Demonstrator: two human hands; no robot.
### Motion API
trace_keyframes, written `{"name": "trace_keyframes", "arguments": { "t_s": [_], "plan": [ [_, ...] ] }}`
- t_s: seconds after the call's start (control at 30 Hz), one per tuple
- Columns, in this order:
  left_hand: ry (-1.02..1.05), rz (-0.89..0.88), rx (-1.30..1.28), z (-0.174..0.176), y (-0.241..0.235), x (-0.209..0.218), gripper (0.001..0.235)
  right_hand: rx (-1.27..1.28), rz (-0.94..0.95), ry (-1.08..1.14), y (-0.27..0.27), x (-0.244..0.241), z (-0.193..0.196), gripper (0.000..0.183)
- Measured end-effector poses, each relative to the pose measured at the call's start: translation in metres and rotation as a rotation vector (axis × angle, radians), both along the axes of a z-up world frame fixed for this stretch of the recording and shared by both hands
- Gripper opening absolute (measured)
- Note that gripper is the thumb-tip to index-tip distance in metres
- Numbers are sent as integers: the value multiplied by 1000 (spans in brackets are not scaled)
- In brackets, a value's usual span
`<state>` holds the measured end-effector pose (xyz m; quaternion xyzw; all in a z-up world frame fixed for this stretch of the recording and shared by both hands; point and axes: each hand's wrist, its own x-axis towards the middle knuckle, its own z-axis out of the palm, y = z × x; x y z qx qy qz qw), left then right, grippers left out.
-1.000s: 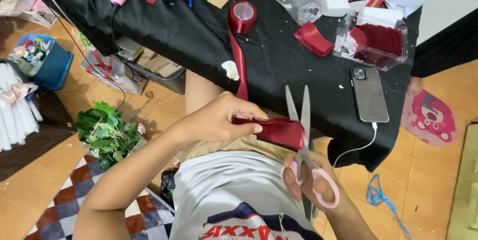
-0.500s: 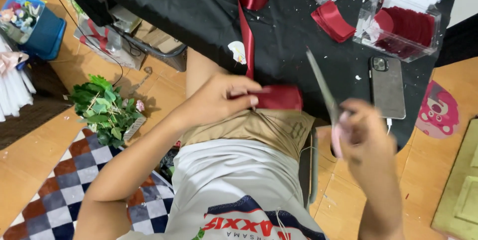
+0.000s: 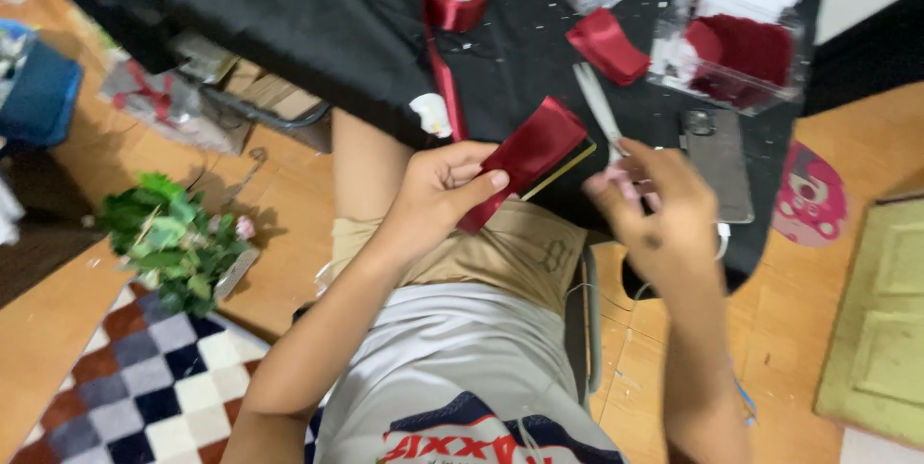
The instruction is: The person wraps a red ribbon around a small card, trims the excess with scissors, and folds the ribbon to secure it. The person repeats the wrapping and trimming steps to adjust the fit.
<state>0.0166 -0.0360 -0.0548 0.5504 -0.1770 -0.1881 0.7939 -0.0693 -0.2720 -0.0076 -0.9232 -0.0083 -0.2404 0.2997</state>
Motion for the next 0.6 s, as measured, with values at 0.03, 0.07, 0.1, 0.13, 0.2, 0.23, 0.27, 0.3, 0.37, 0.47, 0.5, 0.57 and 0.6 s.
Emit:
{"name": "trace_keyframes", "arguments": {
  "t_s": [0.03,0.07,0.1,0.13,0.2,0.23,0.27,0.3,0.37,0.47,0.5,0.57,0.6],
  "plan": [
    [-3,-32,-8,4,-4,-2,32,-8,-32,-3,7,-1,-8,42],
    [-3,-43,14,7,-8,-5,32,271,29,63,13,-2,-16,43],
    [-9,-64,40,12,-13,-6,32,556,85,113,19,-3,-24,45],
    [-17,-105,37,13,-16,-10,32,554,46,95,21,-5,-33,45],
    [-43,-143,115,16,-21,-12,32,926,144,-2,27,-1,-50,23],
    [-55,-173,112,19,-20,-14,32,921,120,-26,31,-6,-39,23],
    [-74,-177,138,22,-18,-16,28,893,154,-64,35,-10,-29,16],
    [-90,-166,163,24,-14,-18,26,863,200,-93,41,-13,-19,8],
    [-120,-173,178,34,-16,-23,20,837,200,-86,26,-14,-34,8],
    [-113,-106,183,33,-11,-28,22,841,179,-88,18,-17,-35,5],
    [-78,-43,170,30,-8,-29,24,867,149,-101,18,-18,-32,15],
    [-189,-59,277,40,0,-31,17,946,118,-87,15,-22,-24,11],
    [-296,-84,382,44,6,-34,16,1023,79,-71,15,-26,-22,8]
  ]
}}
